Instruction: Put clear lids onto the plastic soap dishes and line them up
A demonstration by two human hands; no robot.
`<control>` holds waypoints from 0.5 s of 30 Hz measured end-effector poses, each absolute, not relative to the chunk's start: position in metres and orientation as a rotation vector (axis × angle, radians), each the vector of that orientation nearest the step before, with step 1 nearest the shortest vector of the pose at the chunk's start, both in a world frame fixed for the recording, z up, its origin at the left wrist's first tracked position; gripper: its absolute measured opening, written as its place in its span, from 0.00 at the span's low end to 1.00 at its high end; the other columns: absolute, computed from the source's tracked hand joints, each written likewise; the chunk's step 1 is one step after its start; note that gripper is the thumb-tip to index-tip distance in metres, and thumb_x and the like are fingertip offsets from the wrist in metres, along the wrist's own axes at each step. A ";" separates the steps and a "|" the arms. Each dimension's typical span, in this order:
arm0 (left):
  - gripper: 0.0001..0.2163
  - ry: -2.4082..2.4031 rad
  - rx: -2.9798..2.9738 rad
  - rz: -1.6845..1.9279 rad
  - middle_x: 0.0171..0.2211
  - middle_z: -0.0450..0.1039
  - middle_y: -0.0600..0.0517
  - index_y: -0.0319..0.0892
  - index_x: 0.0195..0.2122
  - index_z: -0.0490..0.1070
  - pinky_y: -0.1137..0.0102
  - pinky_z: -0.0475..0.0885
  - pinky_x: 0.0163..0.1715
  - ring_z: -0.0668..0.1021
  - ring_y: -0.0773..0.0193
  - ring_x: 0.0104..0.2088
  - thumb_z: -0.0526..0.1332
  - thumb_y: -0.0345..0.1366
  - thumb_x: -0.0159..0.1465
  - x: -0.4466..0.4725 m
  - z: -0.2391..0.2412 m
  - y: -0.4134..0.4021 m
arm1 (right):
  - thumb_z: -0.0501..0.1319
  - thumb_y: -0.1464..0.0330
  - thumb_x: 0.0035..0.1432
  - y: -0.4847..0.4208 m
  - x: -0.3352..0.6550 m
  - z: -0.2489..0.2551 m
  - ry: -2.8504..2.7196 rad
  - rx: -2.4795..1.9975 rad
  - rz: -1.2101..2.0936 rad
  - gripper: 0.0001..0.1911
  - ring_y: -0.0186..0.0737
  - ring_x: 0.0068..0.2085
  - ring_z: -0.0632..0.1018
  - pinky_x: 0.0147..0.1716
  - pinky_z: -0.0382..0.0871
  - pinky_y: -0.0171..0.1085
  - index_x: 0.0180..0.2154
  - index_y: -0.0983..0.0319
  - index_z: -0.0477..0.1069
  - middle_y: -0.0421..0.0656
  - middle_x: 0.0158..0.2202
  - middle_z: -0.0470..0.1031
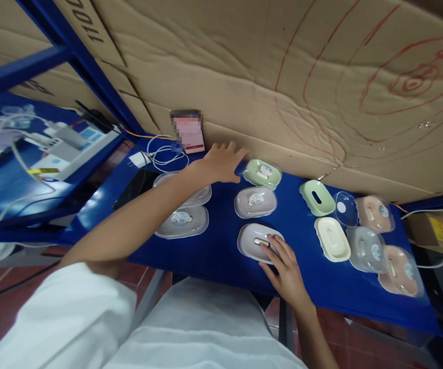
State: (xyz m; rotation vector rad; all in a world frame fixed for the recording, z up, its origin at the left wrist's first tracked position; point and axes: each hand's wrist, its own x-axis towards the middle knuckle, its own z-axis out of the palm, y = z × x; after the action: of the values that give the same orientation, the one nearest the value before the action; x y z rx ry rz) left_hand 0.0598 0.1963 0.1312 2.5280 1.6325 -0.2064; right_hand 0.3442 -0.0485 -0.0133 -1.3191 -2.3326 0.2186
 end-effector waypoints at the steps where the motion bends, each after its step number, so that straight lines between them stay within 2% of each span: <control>1: 0.41 1.611 2.549 -0.146 0.71 0.61 0.33 0.44 0.76 0.54 0.46 0.66 0.65 0.70 0.33 0.67 0.70 0.46 0.65 0.061 0.134 0.191 | 0.64 0.65 0.75 -0.049 0.344 -0.013 -2.331 -1.322 0.221 0.29 0.55 0.73 0.70 0.67 0.73 0.59 0.73 0.50 0.66 0.47 0.72 0.69; 6: 0.40 1.471 2.658 0.093 0.67 0.64 0.35 0.46 0.76 0.53 0.51 0.70 0.60 0.73 0.37 0.64 0.69 0.43 0.66 0.073 0.142 0.155 | 0.64 0.65 0.74 -0.048 0.343 -0.013 -2.324 -1.318 0.213 0.31 0.56 0.73 0.70 0.67 0.73 0.60 0.74 0.49 0.64 0.48 0.72 0.69; 10: 0.40 1.331 2.734 0.203 0.72 0.60 0.37 0.50 0.77 0.51 0.53 0.69 0.61 0.73 0.39 0.66 0.68 0.40 0.67 0.080 0.140 0.118 | 0.63 0.66 0.74 -0.046 0.340 -0.012 -2.324 -1.325 0.249 0.31 0.56 0.74 0.69 0.69 0.72 0.61 0.74 0.48 0.63 0.47 0.73 0.68; 13: 0.41 1.217 2.759 0.263 0.74 0.58 0.36 0.47 0.78 0.49 0.52 0.68 0.64 0.70 0.38 0.69 0.68 0.40 0.67 0.079 0.134 0.090 | 0.64 0.67 0.74 -0.044 0.337 -0.012 -2.302 -1.282 0.292 0.30 0.57 0.75 0.67 0.69 0.73 0.62 0.73 0.49 0.65 0.48 0.74 0.67; 15: 0.39 1.156 2.745 0.292 0.74 0.61 0.36 0.44 0.75 0.54 0.51 0.68 0.64 0.71 0.38 0.69 0.69 0.42 0.68 0.075 0.126 0.072 | 0.66 0.67 0.72 -0.043 0.335 -0.012 -2.245 -1.247 0.311 0.29 0.58 0.75 0.67 0.68 0.74 0.61 0.71 0.49 0.67 0.49 0.74 0.66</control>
State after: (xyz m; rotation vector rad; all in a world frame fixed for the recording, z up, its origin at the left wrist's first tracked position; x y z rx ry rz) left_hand 0.0748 0.0717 0.1259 2.7452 1.1561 0.2921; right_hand 0.3354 -0.0427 -0.0123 -1.2470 -2.2452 0.3106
